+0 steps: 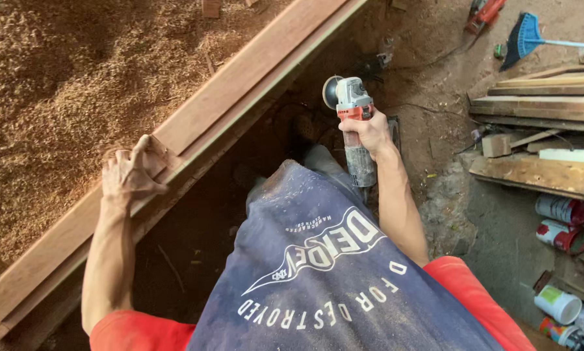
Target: The person uses a chisel and mallet to carve a groove into a wooden plank, then smooths the surface with an angle grinder. Finally, they apply a pink filler paste to the groove using a putty knife and brush it in.
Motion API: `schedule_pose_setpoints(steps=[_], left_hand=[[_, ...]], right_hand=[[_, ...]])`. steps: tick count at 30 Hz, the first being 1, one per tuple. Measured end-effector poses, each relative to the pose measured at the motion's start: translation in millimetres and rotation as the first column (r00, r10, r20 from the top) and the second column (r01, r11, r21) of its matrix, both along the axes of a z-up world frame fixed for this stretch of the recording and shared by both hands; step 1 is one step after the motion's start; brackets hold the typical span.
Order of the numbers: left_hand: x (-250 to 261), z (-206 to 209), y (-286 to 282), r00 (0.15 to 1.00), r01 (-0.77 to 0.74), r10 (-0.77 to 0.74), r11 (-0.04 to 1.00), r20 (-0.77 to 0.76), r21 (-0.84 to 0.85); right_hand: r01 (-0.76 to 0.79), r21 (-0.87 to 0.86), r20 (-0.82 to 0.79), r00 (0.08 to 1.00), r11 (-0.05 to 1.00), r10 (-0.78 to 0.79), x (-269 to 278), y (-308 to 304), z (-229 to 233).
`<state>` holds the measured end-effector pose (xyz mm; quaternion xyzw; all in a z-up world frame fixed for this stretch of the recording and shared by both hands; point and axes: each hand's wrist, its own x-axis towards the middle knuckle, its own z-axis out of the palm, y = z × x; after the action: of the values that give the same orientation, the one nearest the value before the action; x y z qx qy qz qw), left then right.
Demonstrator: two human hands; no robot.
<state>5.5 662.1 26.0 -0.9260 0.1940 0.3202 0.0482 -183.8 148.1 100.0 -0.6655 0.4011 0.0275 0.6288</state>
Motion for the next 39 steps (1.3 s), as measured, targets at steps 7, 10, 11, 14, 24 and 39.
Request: schedule_pose_setpoints(steps=[7,10,11,14,24,39], left_hand=[[-1.1,1.5,5.4,0.992,-0.113,0.117,0.989,0.044,-0.100],[-8.6,-4.7,4.7,0.983,-0.061,0.087,0.986,0.164,-0.155],[-14.5,-6.7,5.9,0.974,-0.084,0.117,0.982,0.195,-0.168],[-43.4,-12.3,15.5,0.938,-0.083,0.148,0.973,0.312,-0.214],[-87.6,-19.1,4.4,0.915,-0.019,0.123,0.964,0.384,-0.264],[-38.5,-68.6,-180.1,0.837,0.012,0.202,0.922,0.509,-0.386]], right_hand=[[0.067,-0.047,0.052,0.997,0.997,-0.065,-20.5,-29.6,13.1],[0.156,-0.040,0.096,0.984,0.987,-0.152,-22.3,-43.4,14.4],[0.170,-0.047,0.124,0.979,0.984,-0.163,-21.5,-48.5,16.1],[0.207,-0.023,0.190,0.961,0.978,-0.199,-17.2,-51.4,20.5],[0.157,0.133,0.264,0.946,0.979,-0.188,23.2,-75.6,14.9],[-0.649,-0.342,-0.126,0.749,0.680,0.651,120.5,11.9,32.7]])
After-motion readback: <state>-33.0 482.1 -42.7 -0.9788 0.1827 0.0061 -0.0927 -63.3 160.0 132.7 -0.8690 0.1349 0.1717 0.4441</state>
